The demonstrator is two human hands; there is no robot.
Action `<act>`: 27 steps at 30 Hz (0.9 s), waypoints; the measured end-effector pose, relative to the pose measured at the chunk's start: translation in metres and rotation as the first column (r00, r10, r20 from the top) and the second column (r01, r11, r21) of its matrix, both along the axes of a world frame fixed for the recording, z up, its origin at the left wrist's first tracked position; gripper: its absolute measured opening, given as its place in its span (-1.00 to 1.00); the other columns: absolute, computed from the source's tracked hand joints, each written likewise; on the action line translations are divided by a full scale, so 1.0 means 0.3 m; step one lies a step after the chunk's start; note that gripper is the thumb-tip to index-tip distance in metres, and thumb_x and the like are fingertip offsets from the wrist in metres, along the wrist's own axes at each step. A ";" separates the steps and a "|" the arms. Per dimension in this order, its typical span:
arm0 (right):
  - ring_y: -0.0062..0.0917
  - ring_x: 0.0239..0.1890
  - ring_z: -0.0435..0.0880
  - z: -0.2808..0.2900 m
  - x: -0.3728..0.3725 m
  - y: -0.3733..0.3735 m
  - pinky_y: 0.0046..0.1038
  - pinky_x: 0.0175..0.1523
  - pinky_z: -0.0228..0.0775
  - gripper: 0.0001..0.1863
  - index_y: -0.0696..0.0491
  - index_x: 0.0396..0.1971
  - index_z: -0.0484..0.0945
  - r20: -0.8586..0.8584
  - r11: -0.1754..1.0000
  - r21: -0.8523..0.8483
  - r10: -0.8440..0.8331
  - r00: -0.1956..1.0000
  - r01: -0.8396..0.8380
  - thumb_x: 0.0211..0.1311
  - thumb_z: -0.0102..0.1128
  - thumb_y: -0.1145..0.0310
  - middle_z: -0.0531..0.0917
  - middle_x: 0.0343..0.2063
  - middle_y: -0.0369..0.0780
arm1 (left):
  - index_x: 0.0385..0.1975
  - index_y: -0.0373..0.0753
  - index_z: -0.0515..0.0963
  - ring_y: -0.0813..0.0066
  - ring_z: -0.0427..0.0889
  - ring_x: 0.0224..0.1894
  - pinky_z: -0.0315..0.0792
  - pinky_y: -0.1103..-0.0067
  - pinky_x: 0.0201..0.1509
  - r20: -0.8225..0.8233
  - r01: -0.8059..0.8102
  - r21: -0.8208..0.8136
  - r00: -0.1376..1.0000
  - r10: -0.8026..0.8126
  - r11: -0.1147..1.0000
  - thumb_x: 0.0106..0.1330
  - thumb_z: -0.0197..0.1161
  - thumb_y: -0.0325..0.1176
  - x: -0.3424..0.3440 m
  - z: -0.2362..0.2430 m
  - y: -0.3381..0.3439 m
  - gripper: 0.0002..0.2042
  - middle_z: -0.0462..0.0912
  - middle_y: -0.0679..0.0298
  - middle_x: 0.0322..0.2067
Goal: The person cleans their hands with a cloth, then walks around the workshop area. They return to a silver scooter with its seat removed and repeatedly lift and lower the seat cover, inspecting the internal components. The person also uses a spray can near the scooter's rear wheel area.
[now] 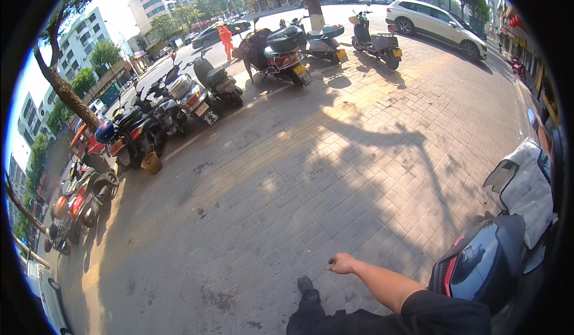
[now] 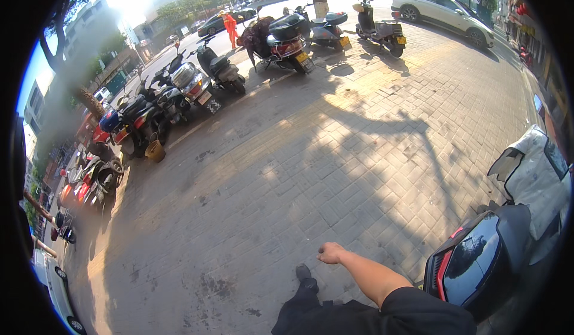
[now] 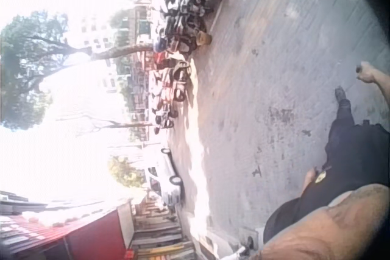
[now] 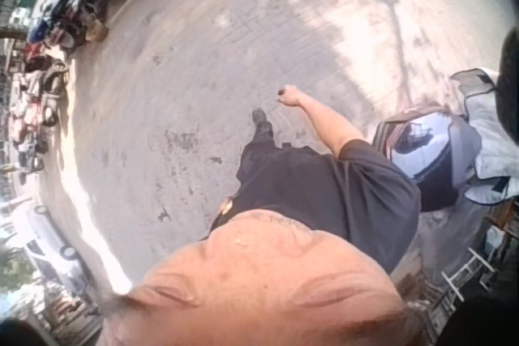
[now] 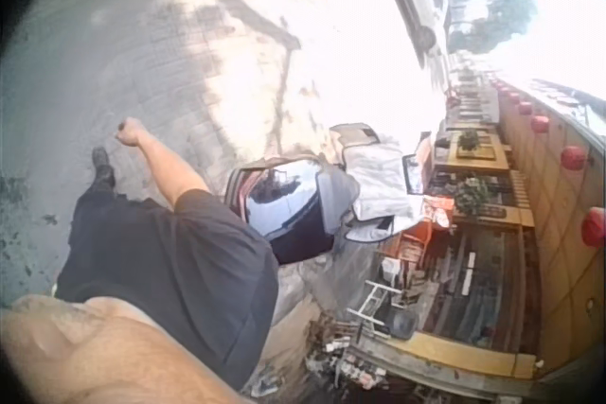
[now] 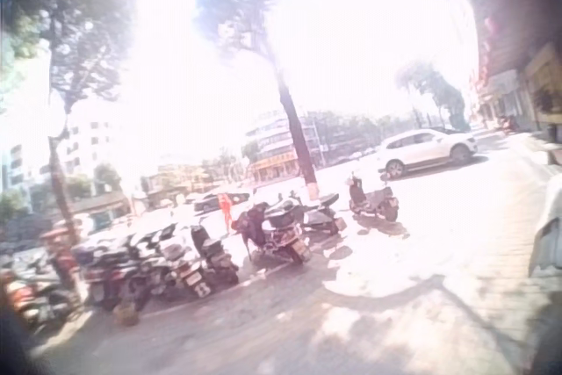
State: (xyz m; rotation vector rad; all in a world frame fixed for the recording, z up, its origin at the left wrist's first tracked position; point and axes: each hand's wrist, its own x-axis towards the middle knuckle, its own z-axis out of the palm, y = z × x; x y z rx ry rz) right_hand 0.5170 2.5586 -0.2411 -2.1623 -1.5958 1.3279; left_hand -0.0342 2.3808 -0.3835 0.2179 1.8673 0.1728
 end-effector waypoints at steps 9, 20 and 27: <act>-0.33 -0.32 0.70 -0.096 0.485 0.011 -0.34 -0.19 0.55 -0.53 0.13 -0.05 0.60 0.071 0.789 -0.239 -0.568 0.820 0.567 0.14 0.21 0.12 0.69 -0.25 -0.07 | -0.05 -0.34 0.34 0.16 0.60 -0.36 0.55 0.27 -0.36 -0.122 0.265 0.351 0.964 -0.237 0.898 0.36 0.06 -0.30 0.455 0.186 1.520 -0.72 0.55 0.07 -0.34; -0.42 -0.40 0.70 -0.206 0.815 0.213 -0.37 -0.36 0.60 -0.59 0.15 -0.05 0.60 0.053 0.291 -0.555 -0.922 0.383 0.779 0.16 0.25 0.22 0.69 -0.37 -0.14 | -0.18 -0.38 0.47 0.44 0.60 -0.50 0.50 0.52 -0.48 -0.147 0.530 0.649 0.792 -0.593 0.546 0.35 0.12 -0.35 1.631 0.560 2.551 -0.79 0.59 0.20 -0.41; -0.48 -0.51 0.65 -0.059 1.544 0.850 -0.40 -0.40 0.53 -0.58 0.14 -0.07 0.61 0.020 0.479 -0.354 -0.855 0.519 0.803 0.16 0.21 0.16 0.68 -0.49 -0.17 | -0.11 -0.31 0.45 0.27 0.64 -0.44 0.56 0.37 -0.42 -0.013 0.654 0.176 0.749 -0.662 0.736 0.34 0.10 -0.29 1.796 0.320 2.535 -0.76 0.57 0.17 -0.39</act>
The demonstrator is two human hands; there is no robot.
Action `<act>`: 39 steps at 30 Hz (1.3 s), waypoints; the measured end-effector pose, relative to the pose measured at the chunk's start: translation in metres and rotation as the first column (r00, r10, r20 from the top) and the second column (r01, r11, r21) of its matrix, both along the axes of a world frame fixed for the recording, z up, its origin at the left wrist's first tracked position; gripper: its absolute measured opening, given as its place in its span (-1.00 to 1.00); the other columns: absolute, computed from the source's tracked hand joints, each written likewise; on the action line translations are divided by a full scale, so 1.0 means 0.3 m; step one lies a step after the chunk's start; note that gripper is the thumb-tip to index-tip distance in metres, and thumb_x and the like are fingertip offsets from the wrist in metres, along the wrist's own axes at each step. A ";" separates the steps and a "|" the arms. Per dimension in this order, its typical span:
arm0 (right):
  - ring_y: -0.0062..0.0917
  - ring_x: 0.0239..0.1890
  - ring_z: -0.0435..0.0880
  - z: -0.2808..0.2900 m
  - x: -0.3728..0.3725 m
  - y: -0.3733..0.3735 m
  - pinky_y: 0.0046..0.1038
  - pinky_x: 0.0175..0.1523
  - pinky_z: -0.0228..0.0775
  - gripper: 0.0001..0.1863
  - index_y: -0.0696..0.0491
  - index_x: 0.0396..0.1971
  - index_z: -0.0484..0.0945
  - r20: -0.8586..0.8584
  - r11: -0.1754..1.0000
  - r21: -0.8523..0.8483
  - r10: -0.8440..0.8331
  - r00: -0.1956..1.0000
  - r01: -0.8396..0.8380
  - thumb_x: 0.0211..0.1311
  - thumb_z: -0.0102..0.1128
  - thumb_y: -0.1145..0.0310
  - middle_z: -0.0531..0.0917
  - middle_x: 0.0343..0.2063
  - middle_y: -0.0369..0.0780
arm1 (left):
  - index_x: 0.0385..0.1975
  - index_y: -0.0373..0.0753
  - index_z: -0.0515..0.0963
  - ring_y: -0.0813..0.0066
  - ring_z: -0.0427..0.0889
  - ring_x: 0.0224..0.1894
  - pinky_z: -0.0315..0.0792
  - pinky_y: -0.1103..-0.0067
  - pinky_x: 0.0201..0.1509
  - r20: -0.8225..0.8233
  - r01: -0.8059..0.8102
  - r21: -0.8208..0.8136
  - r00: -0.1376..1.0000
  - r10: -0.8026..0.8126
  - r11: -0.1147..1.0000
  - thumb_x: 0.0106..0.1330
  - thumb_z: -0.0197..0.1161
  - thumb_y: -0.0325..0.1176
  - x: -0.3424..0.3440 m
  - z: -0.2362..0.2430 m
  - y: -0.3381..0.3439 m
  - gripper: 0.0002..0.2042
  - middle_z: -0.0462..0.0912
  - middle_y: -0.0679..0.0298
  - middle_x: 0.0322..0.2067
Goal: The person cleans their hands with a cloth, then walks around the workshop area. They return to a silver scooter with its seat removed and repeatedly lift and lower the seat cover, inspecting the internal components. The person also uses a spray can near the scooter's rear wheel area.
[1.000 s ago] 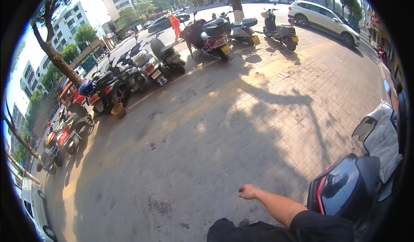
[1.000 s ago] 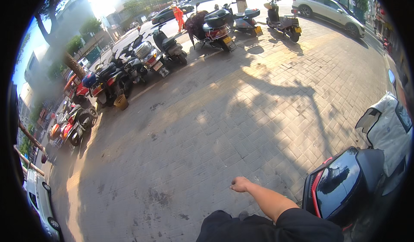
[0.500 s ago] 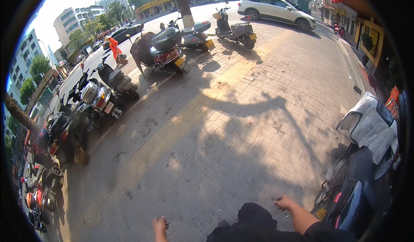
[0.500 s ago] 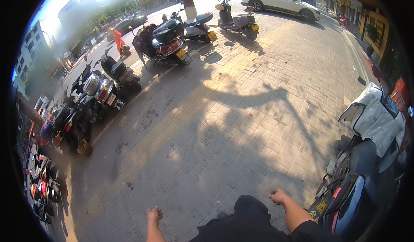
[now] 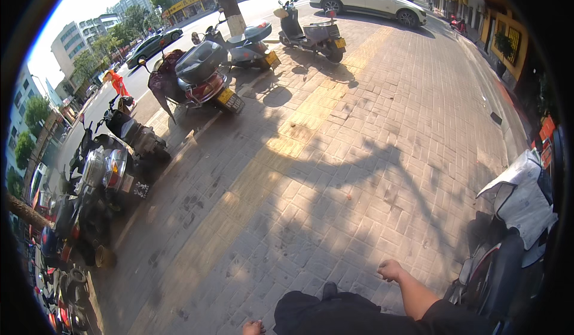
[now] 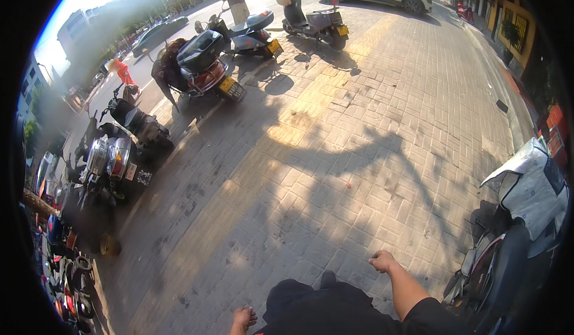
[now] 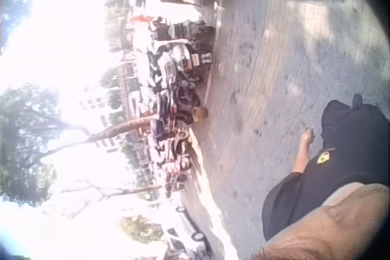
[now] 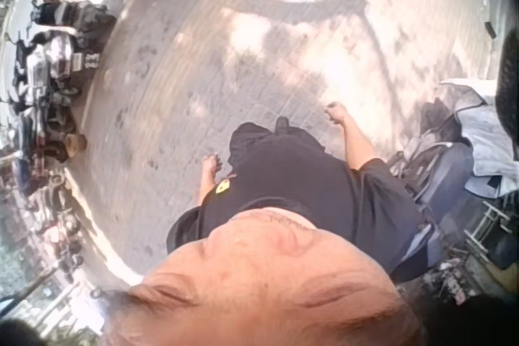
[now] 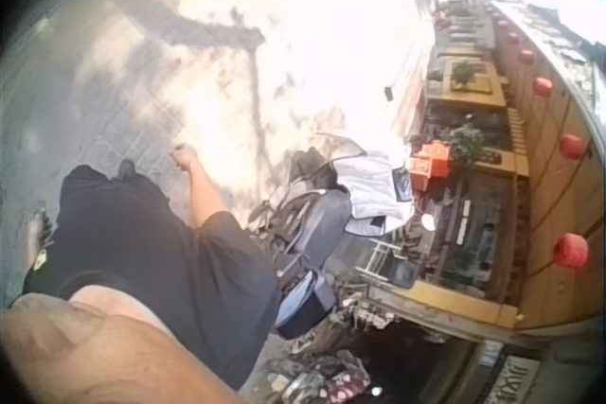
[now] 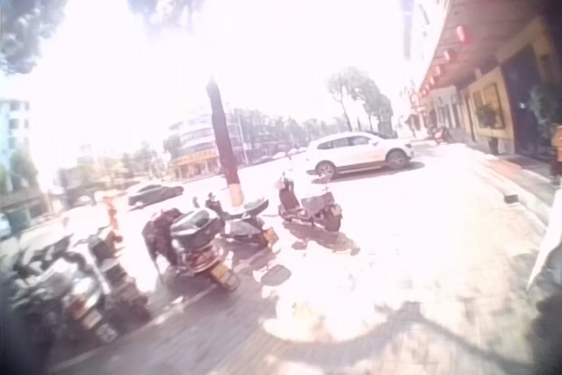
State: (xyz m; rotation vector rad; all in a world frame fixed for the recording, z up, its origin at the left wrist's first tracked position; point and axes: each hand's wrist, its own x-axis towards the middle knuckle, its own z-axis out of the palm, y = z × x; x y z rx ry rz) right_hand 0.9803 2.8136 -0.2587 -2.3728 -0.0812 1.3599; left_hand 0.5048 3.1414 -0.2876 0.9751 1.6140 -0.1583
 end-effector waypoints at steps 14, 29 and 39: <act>-0.34 -0.34 0.69 0.038 0.793 0.748 -0.33 -0.35 0.62 -0.59 0.27 -0.08 0.54 -0.020 0.953 0.007 -0.301 0.953 0.302 0.17 0.23 0.28 0.63 -0.33 -0.11 | -0.20 -0.38 0.47 0.41 0.58 -0.51 0.43 0.52 -0.58 0.178 -0.040 0.187 0.984 0.006 0.981 0.32 0.13 -0.34 1.237 -0.076 1.270 -0.78 0.56 0.21 -0.45; -0.23 -0.05 0.64 -0.082 2.058 1.589 -0.26 0.06 0.47 -0.57 0.08 -0.10 0.62 0.240 0.997 0.002 -0.075 0.968 0.077 0.17 0.15 0.08 0.67 -0.13 -0.08 | -0.21 -0.29 0.49 0.36 0.50 -0.49 0.42 0.41 -0.45 0.187 0.044 0.092 0.981 -0.060 0.995 0.32 0.07 -0.26 2.407 0.080 1.952 -0.77 0.51 0.23 -0.52; -0.18 0.09 0.55 0.179 2.994 2.249 -0.25 0.13 0.39 -0.54 0.12 -0.02 0.56 0.338 0.956 0.285 -0.160 0.927 0.061 0.15 0.17 0.14 0.60 -0.02 0.01 | -0.25 -0.26 0.43 0.37 0.47 -0.54 0.35 0.47 -0.54 0.082 0.401 -0.011 0.913 -0.399 0.916 0.32 0.06 -0.35 3.417 -0.148 2.489 -0.87 0.46 0.24 -0.50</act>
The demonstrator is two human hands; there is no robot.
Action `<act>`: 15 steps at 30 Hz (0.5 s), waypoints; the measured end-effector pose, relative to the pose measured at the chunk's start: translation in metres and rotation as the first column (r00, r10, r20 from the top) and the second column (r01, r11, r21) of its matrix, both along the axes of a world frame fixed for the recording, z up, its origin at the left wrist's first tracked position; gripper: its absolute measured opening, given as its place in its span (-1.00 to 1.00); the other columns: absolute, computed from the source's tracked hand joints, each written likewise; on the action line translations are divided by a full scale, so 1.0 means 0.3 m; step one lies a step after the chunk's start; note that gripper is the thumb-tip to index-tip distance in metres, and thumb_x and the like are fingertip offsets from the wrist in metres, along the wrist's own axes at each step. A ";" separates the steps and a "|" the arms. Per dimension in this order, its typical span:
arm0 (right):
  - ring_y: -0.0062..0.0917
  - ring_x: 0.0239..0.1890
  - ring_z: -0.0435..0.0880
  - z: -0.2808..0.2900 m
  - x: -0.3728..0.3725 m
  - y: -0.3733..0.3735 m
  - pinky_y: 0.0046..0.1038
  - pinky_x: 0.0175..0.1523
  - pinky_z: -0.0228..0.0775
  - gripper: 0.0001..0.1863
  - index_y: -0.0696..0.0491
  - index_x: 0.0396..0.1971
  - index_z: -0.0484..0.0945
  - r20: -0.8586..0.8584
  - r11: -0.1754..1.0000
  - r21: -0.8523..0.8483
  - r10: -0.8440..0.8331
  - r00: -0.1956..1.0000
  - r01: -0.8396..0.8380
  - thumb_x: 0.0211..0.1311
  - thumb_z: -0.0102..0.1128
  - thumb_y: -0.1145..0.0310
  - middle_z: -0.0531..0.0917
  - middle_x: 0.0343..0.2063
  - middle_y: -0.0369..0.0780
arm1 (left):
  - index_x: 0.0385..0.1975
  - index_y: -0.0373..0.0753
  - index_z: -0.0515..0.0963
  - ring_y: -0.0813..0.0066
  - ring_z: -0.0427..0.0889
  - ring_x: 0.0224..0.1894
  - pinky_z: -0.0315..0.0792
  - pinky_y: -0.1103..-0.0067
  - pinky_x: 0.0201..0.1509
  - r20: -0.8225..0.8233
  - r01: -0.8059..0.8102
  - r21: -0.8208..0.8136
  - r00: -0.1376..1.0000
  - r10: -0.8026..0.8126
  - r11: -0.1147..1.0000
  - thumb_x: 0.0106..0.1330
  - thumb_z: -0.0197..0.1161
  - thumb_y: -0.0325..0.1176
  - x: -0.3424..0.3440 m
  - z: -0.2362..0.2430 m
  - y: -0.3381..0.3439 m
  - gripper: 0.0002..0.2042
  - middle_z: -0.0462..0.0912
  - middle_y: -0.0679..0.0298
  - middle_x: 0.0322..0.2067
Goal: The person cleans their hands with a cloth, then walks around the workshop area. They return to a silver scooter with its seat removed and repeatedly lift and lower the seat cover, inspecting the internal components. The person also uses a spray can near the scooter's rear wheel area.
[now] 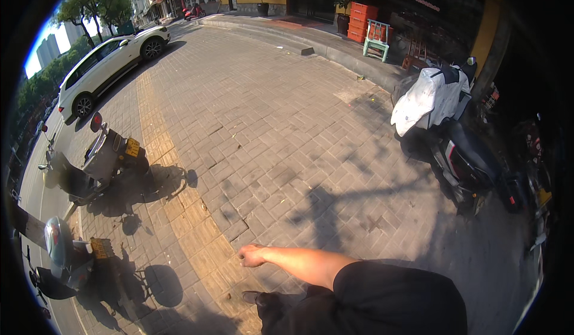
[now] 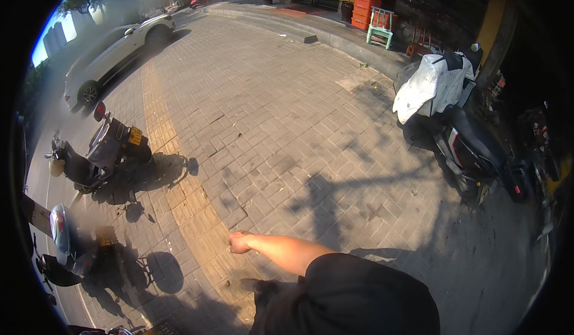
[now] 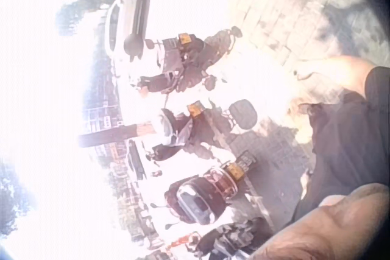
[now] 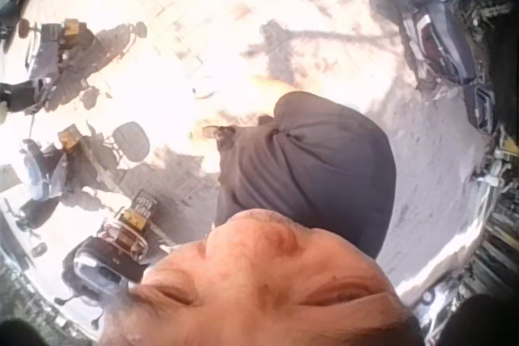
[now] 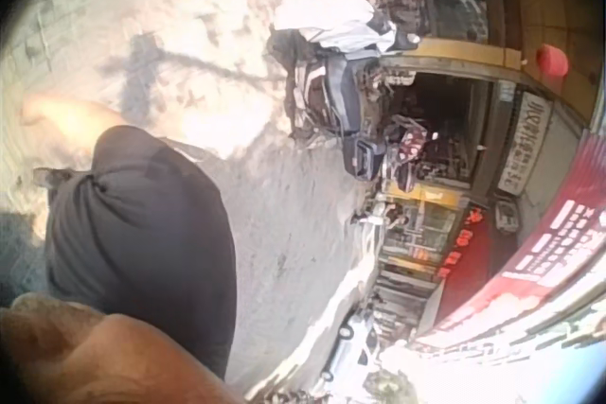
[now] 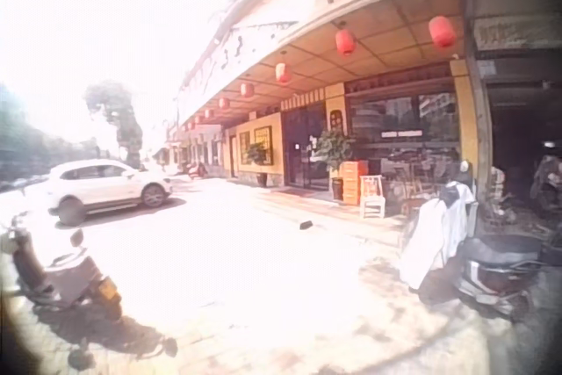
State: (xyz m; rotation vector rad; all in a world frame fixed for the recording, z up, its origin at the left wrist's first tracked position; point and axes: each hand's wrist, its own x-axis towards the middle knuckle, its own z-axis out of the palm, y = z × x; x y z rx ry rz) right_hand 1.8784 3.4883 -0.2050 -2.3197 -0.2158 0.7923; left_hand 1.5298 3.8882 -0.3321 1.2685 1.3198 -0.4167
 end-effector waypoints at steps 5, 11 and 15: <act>-0.17 0.11 0.53 -0.135 0.151 -0.115 -0.27 0.18 0.35 -0.49 0.12 -0.01 0.56 -0.064 0.954 -0.183 -0.254 0.965 0.238 0.16 0.18 0.06 0.59 0.01 -0.03 | -0.27 -0.24 0.40 0.37 0.46 -0.57 0.31 0.50 -0.59 0.233 0.026 -0.005 0.972 -0.024 1.000 0.32 0.06 -0.39 0.654 0.120 0.372 -0.91 0.44 0.24 -0.49; -0.47 -0.58 0.61 -0.160 0.118 -0.168 -0.38 -0.48 0.51 -0.71 0.23 -0.25 0.66 -0.363 0.704 -0.296 -0.708 0.606 0.645 0.15 0.24 0.32 0.64 -0.55 -0.15 | -0.23 -0.37 0.48 0.55 0.55 -0.52 0.39 0.62 -0.53 0.472 -0.001 0.277 0.871 -0.135 0.961 0.31 0.12 -0.40 1.336 0.386 0.535 -0.84 0.55 0.28 -0.47; -0.40 -0.51 0.67 -0.230 0.286 0.003 -0.35 -0.47 0.54 -0.68 0.24 -0.21 0.62 -0.531 0.788 -0.423 -0.616 0.581 0.448 0.16 0.27 0.30 0.66 -0.44 -0.14 | -0.12 -0.40 0.52 0.51 0.62 -0.46 0.48 0.61 -0.44 0.428 0.105 0.267 0.878 -0.215 0.958 0.28 0.18 -0.36 1.681 0.336 0.580 -0.73 0.64 0.19 -0.36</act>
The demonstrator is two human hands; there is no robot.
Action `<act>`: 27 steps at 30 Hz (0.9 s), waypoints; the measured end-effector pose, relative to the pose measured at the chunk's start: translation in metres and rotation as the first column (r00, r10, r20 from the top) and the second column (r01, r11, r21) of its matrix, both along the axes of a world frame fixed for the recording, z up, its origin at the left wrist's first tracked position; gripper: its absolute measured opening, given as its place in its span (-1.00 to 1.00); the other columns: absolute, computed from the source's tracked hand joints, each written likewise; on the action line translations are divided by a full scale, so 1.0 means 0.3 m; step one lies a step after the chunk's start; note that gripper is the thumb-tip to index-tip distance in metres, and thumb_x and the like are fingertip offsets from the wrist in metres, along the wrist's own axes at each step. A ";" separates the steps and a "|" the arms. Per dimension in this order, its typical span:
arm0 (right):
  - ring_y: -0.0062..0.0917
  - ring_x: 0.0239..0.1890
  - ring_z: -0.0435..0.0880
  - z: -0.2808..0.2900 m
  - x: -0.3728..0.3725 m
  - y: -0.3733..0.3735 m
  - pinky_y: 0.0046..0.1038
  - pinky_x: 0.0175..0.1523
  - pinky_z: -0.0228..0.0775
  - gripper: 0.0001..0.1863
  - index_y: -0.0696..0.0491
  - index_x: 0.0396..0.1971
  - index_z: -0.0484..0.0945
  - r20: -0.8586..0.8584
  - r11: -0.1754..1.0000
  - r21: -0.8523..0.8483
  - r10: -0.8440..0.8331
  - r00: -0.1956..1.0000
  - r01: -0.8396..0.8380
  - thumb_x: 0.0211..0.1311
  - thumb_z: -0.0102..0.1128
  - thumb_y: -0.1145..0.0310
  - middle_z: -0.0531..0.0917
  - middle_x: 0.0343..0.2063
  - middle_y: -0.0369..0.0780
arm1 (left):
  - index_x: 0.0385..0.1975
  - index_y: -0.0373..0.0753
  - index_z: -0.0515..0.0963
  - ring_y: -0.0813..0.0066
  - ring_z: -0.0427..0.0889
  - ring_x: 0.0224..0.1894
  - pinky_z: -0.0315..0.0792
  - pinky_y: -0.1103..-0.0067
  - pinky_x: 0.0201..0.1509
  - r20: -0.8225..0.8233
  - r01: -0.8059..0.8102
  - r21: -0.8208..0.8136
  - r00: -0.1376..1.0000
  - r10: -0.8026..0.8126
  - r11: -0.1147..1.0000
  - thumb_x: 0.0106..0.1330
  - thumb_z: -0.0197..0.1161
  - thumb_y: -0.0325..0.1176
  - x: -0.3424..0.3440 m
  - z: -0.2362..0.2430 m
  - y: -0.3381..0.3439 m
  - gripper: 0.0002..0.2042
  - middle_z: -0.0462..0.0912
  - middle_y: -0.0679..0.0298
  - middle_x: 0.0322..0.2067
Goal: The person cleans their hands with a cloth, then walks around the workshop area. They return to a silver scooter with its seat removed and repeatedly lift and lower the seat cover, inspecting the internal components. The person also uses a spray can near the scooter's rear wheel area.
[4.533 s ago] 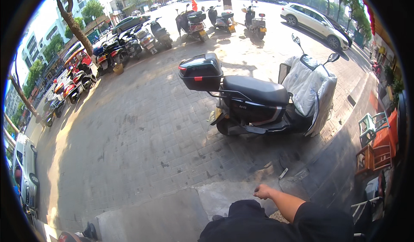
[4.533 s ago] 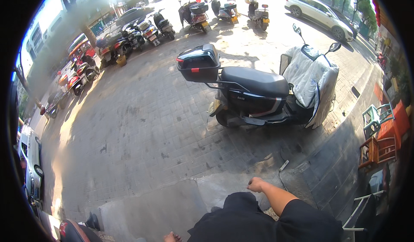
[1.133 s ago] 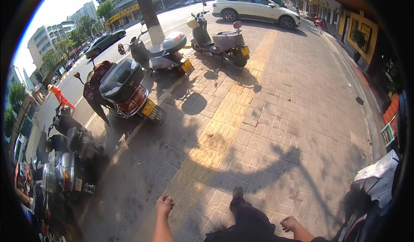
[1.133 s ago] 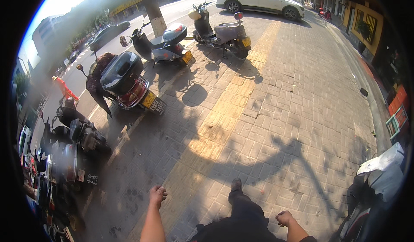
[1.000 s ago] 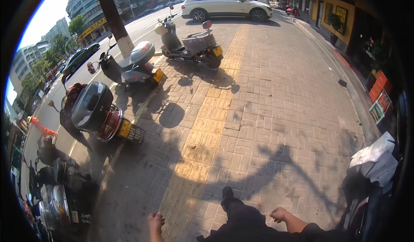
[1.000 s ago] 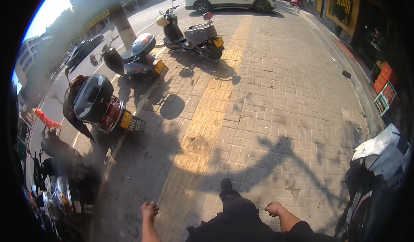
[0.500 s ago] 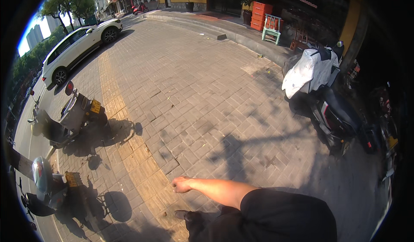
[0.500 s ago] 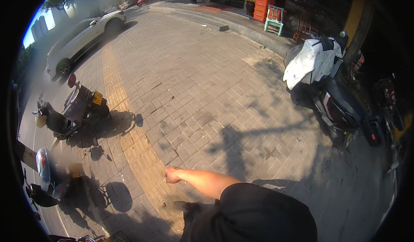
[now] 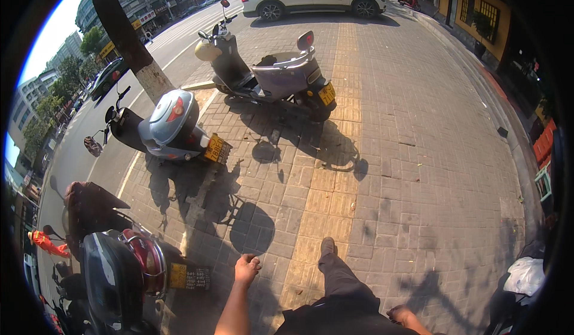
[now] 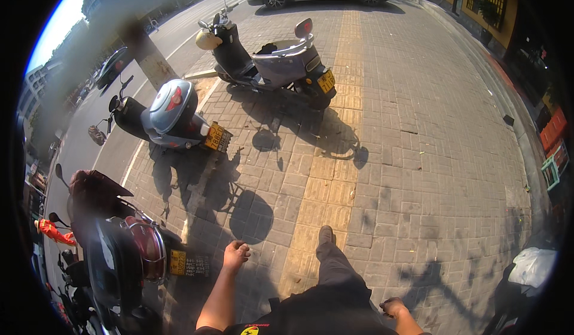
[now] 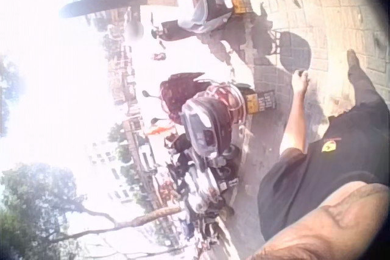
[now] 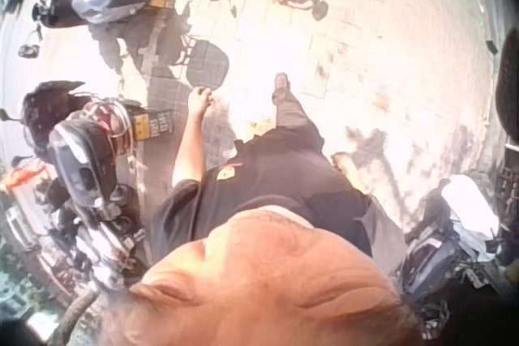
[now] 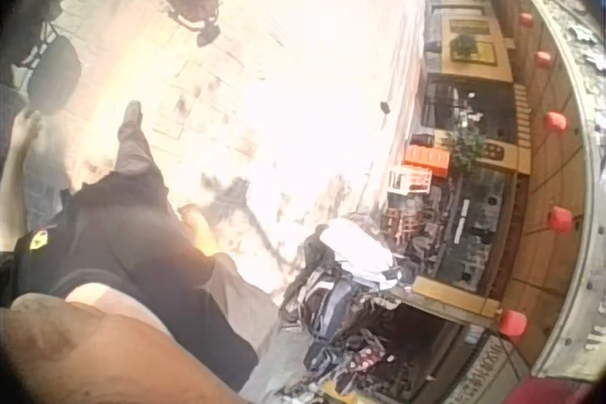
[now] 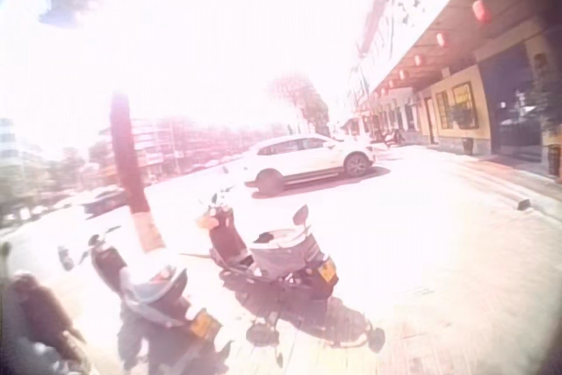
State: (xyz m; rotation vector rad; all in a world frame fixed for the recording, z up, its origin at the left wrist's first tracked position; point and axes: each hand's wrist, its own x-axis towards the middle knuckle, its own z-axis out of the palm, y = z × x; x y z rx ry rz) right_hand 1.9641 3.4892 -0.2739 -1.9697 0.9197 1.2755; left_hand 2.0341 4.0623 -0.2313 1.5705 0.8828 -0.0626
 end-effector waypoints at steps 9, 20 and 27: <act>-0.34 -0.31 0.70 0.077 1.537 0.520 -0.32 -0.31 0.59 -0.62 0.26 -0.08 0.53 0.409 0.950 0.070 0.252 0.877 -0.306 0.22 0.20 0.29 0.66 -0.30 -0.09 | -0.43 -0.35 0.54 0.43 0.57 -0.58 0.41 0.50 -0.56 -0.390 -0.475 -0.235 0.845 0.365 0.848 0.25 0.26 -0.31 0.051 -0.198 0.192 -0.80 0.55 0.26 -0.59; -0.22 0.00 0.62 0.121 2.586 1.240 -0.29 0.12 0.41 -0.55 0.14 -0.06 0.60 0.646 0.871 0.024 0.361 0.672 -0.491 0.12 0.23 0.16 0.67 -0.15 -0.02 | -0.36 -0.25 0.50 0.42 0.50 -0.65 0.35 0.46 -0.63 -0.530 -0.472 -0.212 0.791 0.305 0.856 0.32 0.17 -0.31 0.902 -0.288 0.543 -0.86 0.47 0.34 -0.64; -0.34 -0.32 0.67 0.029 2.589 1.207 -0.34 -0.34 0.57 -0.67 0.22 -0.15 0.58 0.172 0.980 0.113 0.140 0.975 -0.161 0.23 0.16 0.26 0.64 -0.30 -0.14 | -0.17 -0.35 0.44 0.59 0.45 -0.59 0.34 0.62 -0.56 -0.205 -0.312 -0.158 0.938 0.278 0.937 0.36 0.13 -0.38 1.825 -0.043 1.118 -0.82 0.48 0.34 -0.55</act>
